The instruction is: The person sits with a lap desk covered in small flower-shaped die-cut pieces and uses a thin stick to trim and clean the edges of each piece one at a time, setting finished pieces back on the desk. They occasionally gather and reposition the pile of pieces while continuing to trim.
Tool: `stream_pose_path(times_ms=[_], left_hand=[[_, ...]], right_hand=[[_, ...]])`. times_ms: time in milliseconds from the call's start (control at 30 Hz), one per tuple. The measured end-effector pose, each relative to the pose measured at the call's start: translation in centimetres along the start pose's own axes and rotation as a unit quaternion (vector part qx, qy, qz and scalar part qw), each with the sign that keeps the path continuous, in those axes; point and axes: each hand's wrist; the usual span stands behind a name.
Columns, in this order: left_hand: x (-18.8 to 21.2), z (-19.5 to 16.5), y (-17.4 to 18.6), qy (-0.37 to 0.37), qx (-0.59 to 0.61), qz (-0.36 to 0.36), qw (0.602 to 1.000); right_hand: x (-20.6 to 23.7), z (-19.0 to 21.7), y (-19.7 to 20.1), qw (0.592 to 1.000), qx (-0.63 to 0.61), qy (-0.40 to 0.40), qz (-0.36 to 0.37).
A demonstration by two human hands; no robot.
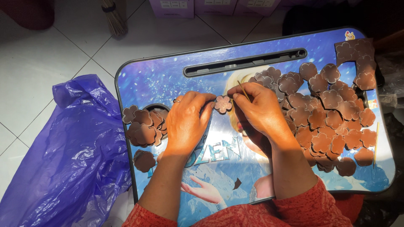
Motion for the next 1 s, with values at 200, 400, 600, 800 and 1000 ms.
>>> stream_pose_path(times_ms=[200,400,600,800,1000], left_hand=[[0.03,-0.11,0.15,-0.001,0.005,0.000,1.000],[0.02,-0.15,0.16,-0.007,0.002,-0.004,1.000],[-0.07,0.03,0.07,-0.003,0.000,0.000,1.000],[0.01,0.12,-0.05,-0.001,0.002,0.000,1.000],[-0.02,0.07,0.08,0.008,-0.003,0.008,1.000]], right_hand=[[-0.18,-0.35,0.29,0.998,0.041,0.054,0.014],[-0.18,-0.36,0.25,0.999,0.030,0.023,0.017],[-0.20,-0.12,0.24,0.994,0.084,0.074,0.013],[-0.11,-0.45,0.34,0.993,0.075,0.089,0.026],[-0.23,-0.99,0.16,0.979,0.130,0.159,0.003]])
Point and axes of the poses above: each hand's wrist, its own x-axis away from the middle knuckle, its own y-axis out of the back of the hand, z = x × y, and after that the axes turned 3 degrees about y, right-handed
